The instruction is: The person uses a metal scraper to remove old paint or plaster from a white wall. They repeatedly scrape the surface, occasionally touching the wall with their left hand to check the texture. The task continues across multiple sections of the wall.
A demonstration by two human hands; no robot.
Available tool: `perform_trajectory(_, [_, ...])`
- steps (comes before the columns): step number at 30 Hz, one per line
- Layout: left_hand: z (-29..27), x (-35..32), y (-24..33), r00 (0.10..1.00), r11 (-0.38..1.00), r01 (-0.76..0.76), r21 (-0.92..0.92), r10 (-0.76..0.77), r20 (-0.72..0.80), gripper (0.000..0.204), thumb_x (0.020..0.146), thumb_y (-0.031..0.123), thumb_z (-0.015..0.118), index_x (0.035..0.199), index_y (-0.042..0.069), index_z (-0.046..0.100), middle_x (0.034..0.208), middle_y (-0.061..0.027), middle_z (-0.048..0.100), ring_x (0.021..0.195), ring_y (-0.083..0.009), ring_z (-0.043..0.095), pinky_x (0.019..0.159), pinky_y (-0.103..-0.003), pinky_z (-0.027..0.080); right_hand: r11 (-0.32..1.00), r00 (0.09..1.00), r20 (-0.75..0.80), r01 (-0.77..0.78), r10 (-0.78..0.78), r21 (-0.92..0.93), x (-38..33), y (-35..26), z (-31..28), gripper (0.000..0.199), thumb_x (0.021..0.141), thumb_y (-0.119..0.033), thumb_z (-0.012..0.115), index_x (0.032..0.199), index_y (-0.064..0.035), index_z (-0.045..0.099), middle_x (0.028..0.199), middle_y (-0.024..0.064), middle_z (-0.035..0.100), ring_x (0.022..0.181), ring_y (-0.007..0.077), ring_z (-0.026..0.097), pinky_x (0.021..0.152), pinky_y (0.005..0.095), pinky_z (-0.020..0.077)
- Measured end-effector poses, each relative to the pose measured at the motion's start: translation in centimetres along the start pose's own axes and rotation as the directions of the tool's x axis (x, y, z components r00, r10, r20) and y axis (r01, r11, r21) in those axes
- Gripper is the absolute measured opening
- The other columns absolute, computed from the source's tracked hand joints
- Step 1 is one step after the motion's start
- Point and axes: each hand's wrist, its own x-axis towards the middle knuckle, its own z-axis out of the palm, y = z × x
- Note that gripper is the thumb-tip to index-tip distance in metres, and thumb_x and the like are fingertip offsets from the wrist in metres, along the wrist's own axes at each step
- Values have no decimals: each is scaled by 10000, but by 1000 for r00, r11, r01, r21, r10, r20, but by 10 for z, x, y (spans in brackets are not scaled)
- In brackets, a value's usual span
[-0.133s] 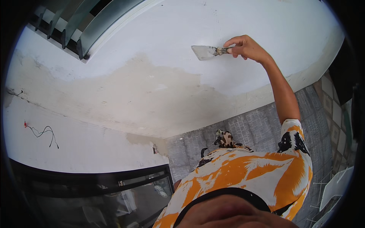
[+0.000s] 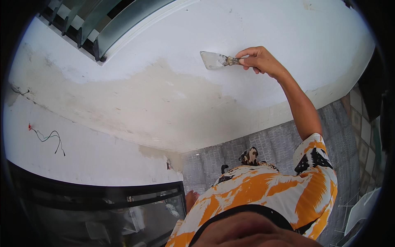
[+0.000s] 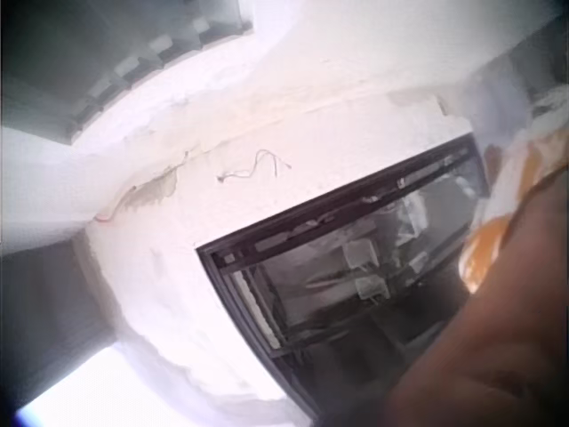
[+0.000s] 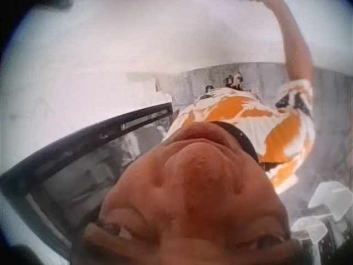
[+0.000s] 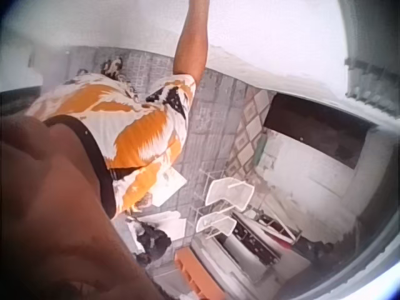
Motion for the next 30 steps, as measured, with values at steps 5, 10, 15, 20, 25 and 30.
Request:
perform_trajectory(5, [3, 3, -23, 979, 983, 174, -55, -167, 116, 405, 1008, 235, 559, 1363, 41, 569, 1097, -188, 688, 878, -270, 695, 740, -401, 563, 987, 936, -329, 81, -122, -136, -2, -51, -51, 275, 868, -253, 704, 1053, -66, 782, 675, 39, 683, 421, 39, 471, 372, 191, 261])
perform_trajectory(10, [32, 11, -37, 991, 994, 111, -13, -110, 70, 396, 999, 228, 574, 1334, 18, 590, 1061, -185, 697, 885, -265, 699, 745, -397, 563, 983, 979, 88, 182, -181, 1, 37, -96, 25, 306, 917, -294, 683, 1128, -86, 758, 748, 14, 674, 517, 68, 462, 488, 240, 353])
perform_trajectory(15, [42, 10, -30, 995, 996, 52, 68, -57, 77, 389, 990, 222, 589, 1306, -4, 610, 1024, -183, 707, 891, -260, 702, 749, -392, 564, 981, 997, -76, 17, -32, -191, 24, -48, -87, 249, 898, -245, 699, 1081, -100, 784, 686, 39, 691, 422, 54, 469, 382, 219, 291])
perform_trajectory(20, [49, 7, -28, 998, 984, -33, 176, 22, 66, 383, 981, 215, 604, 1277, -27, 631, 988, -180, 716, 898, -255, 706, 753, -387, 565, 978, 987, 112, 136, -119, -159, 28, 35, -23, 266, 903, -234, 675, 1072, -51, 769, 761, 52, 714, 572, 91, 587, 496, 235, 431])
perform_trajectory(25, [122, -4, 50, 911, 718, -393, 575, 391, 135, 379, 972, 208, 619, 1248, -49, 652, 951, -177, 725, 904, -250, 709, 758, -383, 565, 850, 990, -75, -66, 123, 522, -48, 164, 158, 337, 1037, -300, 594, 1254, -55, 677, 884, 44, 708, 618, 78, 577, 528, 238, 459])
perform_trajectory(30, [270, -112, 215, 72, -141, -886, 441, 899, 432, 420, 984, 107, 620, 1378, -32, 579, 1406, -227, 589, 1317, -335, 559, 1104, -436, 437, 498, 603, -491, 174, 628, 850, -125, 221, 165, 275, 1055, -325, 570, 1196, -90, 551, 765, 30, 612, 494, 87, 506, 403, 255, 385])
